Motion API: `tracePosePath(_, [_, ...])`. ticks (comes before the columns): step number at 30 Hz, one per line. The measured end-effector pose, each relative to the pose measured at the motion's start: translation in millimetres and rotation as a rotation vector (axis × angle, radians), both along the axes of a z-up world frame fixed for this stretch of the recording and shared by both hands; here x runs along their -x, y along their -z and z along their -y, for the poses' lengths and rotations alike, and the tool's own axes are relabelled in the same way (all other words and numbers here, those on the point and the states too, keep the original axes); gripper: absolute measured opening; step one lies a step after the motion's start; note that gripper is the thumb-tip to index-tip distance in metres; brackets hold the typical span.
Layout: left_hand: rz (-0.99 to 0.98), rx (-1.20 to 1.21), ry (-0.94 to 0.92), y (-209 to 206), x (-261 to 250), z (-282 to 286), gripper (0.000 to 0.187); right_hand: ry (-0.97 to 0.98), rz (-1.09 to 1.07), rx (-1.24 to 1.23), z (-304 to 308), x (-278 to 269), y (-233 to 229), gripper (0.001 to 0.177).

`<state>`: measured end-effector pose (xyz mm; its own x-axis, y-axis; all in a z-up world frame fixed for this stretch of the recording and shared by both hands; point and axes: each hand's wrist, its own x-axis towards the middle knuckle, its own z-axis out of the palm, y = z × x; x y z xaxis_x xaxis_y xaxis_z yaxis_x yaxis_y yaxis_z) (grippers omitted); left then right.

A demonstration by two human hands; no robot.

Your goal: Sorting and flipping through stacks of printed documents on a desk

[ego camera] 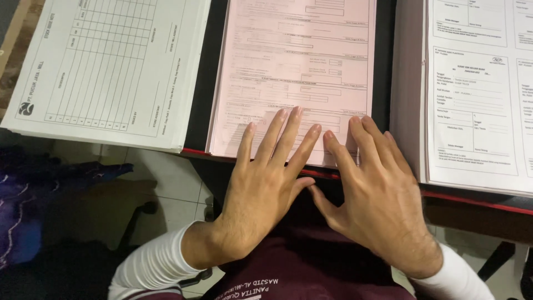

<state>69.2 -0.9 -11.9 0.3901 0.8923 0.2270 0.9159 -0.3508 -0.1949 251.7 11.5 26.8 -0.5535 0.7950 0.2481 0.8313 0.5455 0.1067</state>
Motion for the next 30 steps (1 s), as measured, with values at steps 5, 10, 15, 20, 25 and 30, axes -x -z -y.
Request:
tracePosePath(5, [0.092,-0.097,0.034,9,5,-3,0.097,-0.03,0.347,-0.043,-5,1,-14,0.094])
tracePosePath(10, [0.235,-0.131,0.043,17,5,-5,0.057,-0.107,0.616,-0.022,-18,-2,-18,0.092])
tracePosePath(15, [0.262,-0.157,0.052,20,7,-7,0.079,-0.354,0.5,0.282,-49,-27,-16,0.085])
tracePosePath(20, [0.313,-0.111,0.045,22,8,-6,0.059,-0.065,0.528,0.984,-82,-1,-31,0.102])
tracePosePath(25, [0.316,-0.042,0.041,22,8,-5,0.076,0.038,0.547,1.018,-121,35,-47,0.1])
tracePosePath(30, [0.316,-0.141,0.042,26,8,-7,0.074,0.188,0.55,1.078,-154,72,-56,0.094])
